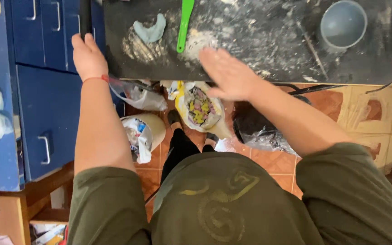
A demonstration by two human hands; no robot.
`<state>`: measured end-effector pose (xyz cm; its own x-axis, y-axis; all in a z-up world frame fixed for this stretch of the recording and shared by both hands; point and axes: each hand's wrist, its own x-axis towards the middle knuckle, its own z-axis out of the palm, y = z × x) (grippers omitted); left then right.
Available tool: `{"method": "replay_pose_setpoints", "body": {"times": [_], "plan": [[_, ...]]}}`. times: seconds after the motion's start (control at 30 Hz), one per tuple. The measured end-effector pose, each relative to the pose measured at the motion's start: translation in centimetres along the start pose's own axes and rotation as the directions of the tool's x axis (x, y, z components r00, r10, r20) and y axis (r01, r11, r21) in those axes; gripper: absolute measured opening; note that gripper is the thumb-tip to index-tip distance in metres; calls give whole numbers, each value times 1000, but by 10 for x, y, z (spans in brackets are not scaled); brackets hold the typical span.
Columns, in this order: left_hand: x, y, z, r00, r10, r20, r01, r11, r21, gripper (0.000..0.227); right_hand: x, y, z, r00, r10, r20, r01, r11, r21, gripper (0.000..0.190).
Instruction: The person cleans a cluttered workbench by wiping the surface with a white cloth and gathering debris into a plastic bag. They also pick up small yellow and green objects from a green basin and place them into a plastic bag on the table.
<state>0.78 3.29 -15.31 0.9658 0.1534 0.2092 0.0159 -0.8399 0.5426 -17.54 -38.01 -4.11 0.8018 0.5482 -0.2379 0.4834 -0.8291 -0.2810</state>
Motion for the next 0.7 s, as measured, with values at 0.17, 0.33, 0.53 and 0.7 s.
{"method": "replay_pose_setpoints", "body": {"times": [0.17, 0.33, 0.53, 0.7], "plan": [[-3, 21, -15, 987, -90, 136, 105, 989, -108, 44, -26, -32, 53, 959, -280, 35, 254, 909, 329, 77], [-1, 4, -4, 990, -46, 134, 61, 992, -106, 46, -28, -44, 109, 993, -31, -117, 96, 792, 603, 56], [-18, 22, -19, 986, -63, 155, 93, 976, -199, 49, -8, -76, 122, 763, 642, -81, -249, 407, 879, 14], [-160, 169, -67, 953, 284, -104, -295, 950, -105, 56, 12, -89, 174, 691, 680, -244, -252, 544, 800, 22]]}}
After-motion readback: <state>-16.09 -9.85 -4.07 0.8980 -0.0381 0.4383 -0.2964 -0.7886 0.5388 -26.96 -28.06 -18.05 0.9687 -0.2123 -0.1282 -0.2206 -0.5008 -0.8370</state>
